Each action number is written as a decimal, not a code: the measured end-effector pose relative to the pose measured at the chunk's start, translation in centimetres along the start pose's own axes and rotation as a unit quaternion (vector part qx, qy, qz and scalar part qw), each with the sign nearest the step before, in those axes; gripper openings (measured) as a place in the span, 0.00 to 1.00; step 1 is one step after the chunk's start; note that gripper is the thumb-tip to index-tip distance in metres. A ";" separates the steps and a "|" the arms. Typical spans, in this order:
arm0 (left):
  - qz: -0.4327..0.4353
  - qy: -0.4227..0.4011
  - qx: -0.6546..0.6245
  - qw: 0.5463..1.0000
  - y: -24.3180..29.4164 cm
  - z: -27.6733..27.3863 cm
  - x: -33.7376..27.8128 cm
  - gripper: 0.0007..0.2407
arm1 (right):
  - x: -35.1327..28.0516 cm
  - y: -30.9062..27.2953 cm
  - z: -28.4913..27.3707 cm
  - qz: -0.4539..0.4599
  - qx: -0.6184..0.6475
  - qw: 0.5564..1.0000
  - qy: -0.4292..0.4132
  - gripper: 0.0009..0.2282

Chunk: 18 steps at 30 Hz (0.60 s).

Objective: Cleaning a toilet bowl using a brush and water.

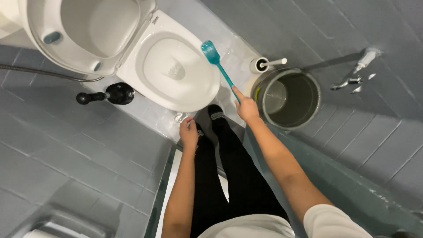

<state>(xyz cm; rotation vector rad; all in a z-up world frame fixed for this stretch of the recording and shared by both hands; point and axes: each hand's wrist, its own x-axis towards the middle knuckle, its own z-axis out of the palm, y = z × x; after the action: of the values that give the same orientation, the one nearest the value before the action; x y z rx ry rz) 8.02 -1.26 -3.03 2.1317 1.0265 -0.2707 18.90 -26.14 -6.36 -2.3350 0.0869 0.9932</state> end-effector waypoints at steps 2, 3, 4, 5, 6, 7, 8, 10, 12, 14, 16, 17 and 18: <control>-0.002 0.003 -0.007 1.000 0.5 0.0 0.1 0.08 | -2.5 1.1 -0.8 0.014 0.026 0.999 -0.012 0.26; -0.002 0.010 -0.014 1.000 0.8 -0.1 0.5 0.08 | -3.4 1.4 -1.2 0.024 0.054 0.998 -0.024 0.26; -0.001 0.013 -0.016 1.000 1.1 -0.1 0.9 0.08 | -3.6 2.8 -0.3 0.021 0.052 0.998 -0.023 0.26; -0.007 0.015 -0.022 1.000 1.3 -0.1 0.9 0.08 | -4.0 4.4 0.6 0.039 0.035 0.998 -0.040 0.26; -0.013 0.017 -0.029 0.999 1.5 0.0 1.0 0.08 | -4.4 6.0 1.6 0.058 0.017 0.997 -0.057 0.26; -0.016 0.019 -0.031 0.999 1.5 0.1 1.0 0.08 | -4.4 5.9 1.3 0.056 0.014 0.997 -0.059 0.26; -0.022 0.020 -0.033 0.999 1.6 0.3 1.1 0.08 | -4.4 5.8 1.1 0.050 0.020 0.997 -0.057 0.26; -0.028 0.027 -0.041 0.998 1.7 1.1 1.7 0.08 | -2.5 4.3 -0.5 0.037 0.023 0.998 -0.053 0.26; -0.056 0.017 -0.046 0.997 1.2 1.9 2.2 0.08 | 0.1 1.4 -2.7 0.026 0.037 0.996 -0.080 0.27; -0.055 0.024 -0.040 0.997 -0.3 3.1 3.5 0.08 | 3.3 -0.4 -3.5 0.020 0.014 0.997 -0.080 0.27; -0.052 0.033 -0.039 0.997 0.2 3.8 4.2 0.08 | 5.4 -1.1 -4.5 0.012 -0.012 0.997 -0.076 0.28; -0.061 0.026 -0.048 0.997 1.1 3.5 3.8 0.08 | 5.2 -0.9 -4.8 0.006 -0.008 0.997 -0.082 0.28; -0.069 0.019 -0.056 0.996 2.1 3.1 3.4 0.08 | 5.0 -0.8 -5.2 0.000 -0.003 0.996 -0.088 0.28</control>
<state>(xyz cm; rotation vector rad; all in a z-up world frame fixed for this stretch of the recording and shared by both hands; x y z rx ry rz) 12.17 -2.33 -5.67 1.9747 1.1867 -0.2332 26.01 -27.51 -6.56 -2.2419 0.0141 1.1945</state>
